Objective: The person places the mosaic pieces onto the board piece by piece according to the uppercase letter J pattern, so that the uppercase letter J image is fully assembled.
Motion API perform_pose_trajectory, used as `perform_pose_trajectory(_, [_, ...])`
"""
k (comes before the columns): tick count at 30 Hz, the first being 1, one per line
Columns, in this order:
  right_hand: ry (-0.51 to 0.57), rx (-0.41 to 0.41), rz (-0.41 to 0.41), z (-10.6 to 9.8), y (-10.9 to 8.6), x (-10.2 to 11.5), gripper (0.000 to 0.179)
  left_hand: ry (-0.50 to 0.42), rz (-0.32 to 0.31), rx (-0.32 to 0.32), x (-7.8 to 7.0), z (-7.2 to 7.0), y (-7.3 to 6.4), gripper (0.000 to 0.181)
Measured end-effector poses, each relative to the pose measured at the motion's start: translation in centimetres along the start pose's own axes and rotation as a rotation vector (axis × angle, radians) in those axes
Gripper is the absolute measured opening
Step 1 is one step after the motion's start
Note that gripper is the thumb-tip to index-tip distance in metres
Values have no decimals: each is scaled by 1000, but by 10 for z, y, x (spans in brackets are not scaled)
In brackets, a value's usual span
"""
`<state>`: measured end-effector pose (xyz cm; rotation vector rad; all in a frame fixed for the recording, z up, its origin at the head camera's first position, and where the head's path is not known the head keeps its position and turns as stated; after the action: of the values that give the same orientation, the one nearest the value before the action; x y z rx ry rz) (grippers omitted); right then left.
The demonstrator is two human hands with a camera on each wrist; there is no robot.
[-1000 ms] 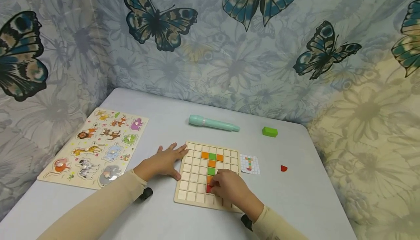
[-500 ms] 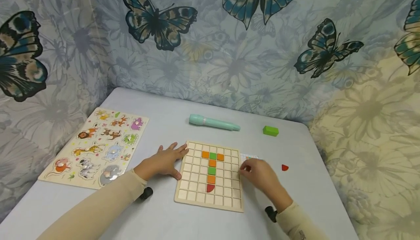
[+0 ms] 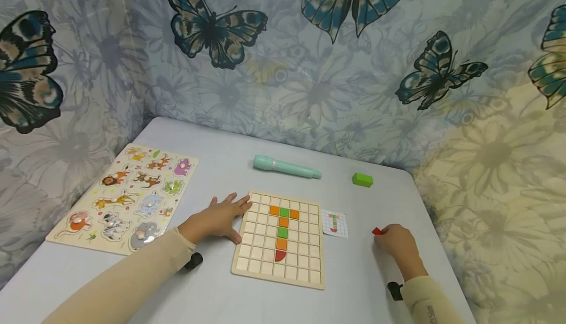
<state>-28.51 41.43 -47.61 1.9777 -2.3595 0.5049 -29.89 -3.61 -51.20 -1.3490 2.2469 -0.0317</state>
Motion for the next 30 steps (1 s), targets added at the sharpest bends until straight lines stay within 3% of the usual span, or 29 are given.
perform_pose_trajectory(7, [23,50,69,3,-13,6,48,8,3,-3,-2,-2,0,110])
perform_pose_trajectory(14, [55,13,62,8,-17,2,36,0,9,1,-3,-2,-1,110])
perform_pose_trajectory(19, [45,-36,36,8,-18,11,30,9,5,-3,-4,-2,0,110])
perform_pose_trajectory(22, [65,-50,0,13,-23,31,31,-3,1,3,-4,-2,-1,109])
perform_pose_trajectory(25, [78,-84,-80,20,-34,67,29,-11,-4,16,-4,-2,-2,109])
perform_pose_trajectory(30, [33,-182,-348,32,-65,147,21,-13,3,5,-6,-4,-1,109])
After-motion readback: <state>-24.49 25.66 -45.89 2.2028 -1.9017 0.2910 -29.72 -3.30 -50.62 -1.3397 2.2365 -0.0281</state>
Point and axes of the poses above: each hand's wrist, its own y-axis towards the middle knuckle, its own z-axis out of the palm, x = y × z, the point moved 7 cm from there along y, towards the middle knuckle, and after that the axes turned 1 degree about y, right-handed, at the moved point
